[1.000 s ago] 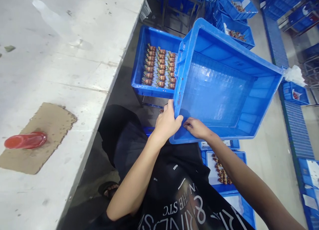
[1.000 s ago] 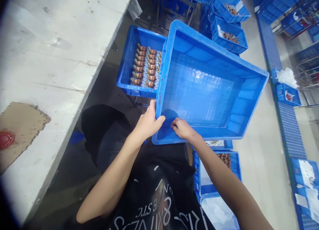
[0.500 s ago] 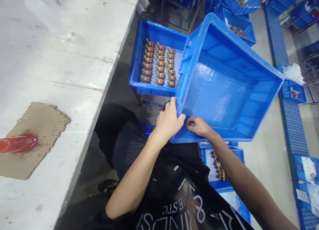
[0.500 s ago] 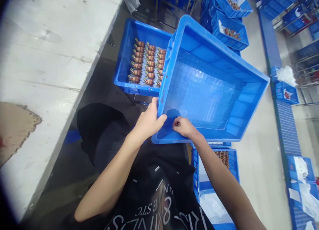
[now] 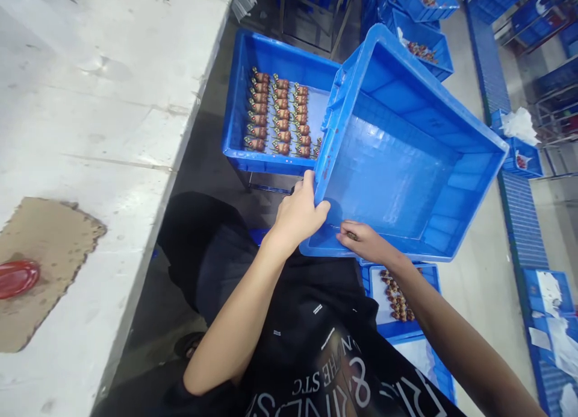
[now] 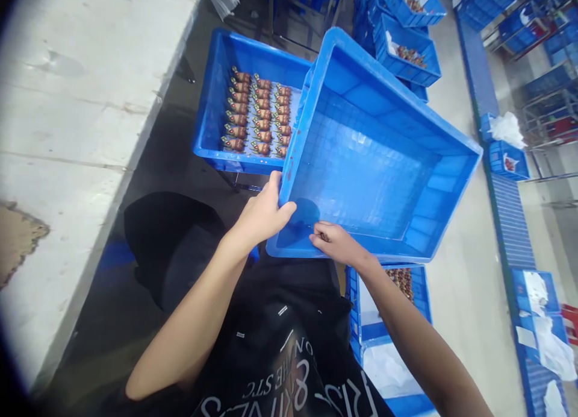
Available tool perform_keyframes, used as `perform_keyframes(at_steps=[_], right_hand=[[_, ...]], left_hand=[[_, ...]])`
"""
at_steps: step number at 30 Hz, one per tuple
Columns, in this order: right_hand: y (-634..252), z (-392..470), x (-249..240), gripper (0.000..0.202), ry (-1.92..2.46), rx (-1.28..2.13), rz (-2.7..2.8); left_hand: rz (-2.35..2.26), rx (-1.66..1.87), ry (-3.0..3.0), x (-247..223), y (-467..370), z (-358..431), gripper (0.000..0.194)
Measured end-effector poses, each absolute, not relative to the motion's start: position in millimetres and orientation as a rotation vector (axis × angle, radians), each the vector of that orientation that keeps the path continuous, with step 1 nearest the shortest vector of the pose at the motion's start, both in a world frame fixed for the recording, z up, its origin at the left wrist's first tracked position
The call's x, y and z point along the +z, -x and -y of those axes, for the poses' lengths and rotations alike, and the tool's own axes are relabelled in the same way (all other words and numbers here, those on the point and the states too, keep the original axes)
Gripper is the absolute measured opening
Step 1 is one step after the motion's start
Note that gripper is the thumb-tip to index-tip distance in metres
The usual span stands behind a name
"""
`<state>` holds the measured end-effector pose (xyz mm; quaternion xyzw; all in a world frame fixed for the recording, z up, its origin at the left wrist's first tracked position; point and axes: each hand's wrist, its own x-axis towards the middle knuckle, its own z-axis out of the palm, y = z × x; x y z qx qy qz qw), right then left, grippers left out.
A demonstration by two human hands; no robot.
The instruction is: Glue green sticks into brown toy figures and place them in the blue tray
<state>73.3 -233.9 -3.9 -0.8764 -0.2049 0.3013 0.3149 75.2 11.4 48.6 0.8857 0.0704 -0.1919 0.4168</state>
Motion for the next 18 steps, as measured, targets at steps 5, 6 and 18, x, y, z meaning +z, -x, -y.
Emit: perform_keyframes(at_steps=[5,6,18], right_hand=[[-51,236,3,0.042,2.445,0.582,0.412],[-48,235,2,0.043,2.455,0.551,0.385],[-67,243,19,0.08,1.893,0.448,-0.113]], left_hand=[[-0.158,-0.503,-2.228,48,-81,-11,0.061],[-0.157,-0.508,-2.229,48,-82,-12,0.06],[-0.177,-0.506,-2.251,49,-89,-21,0.072]])
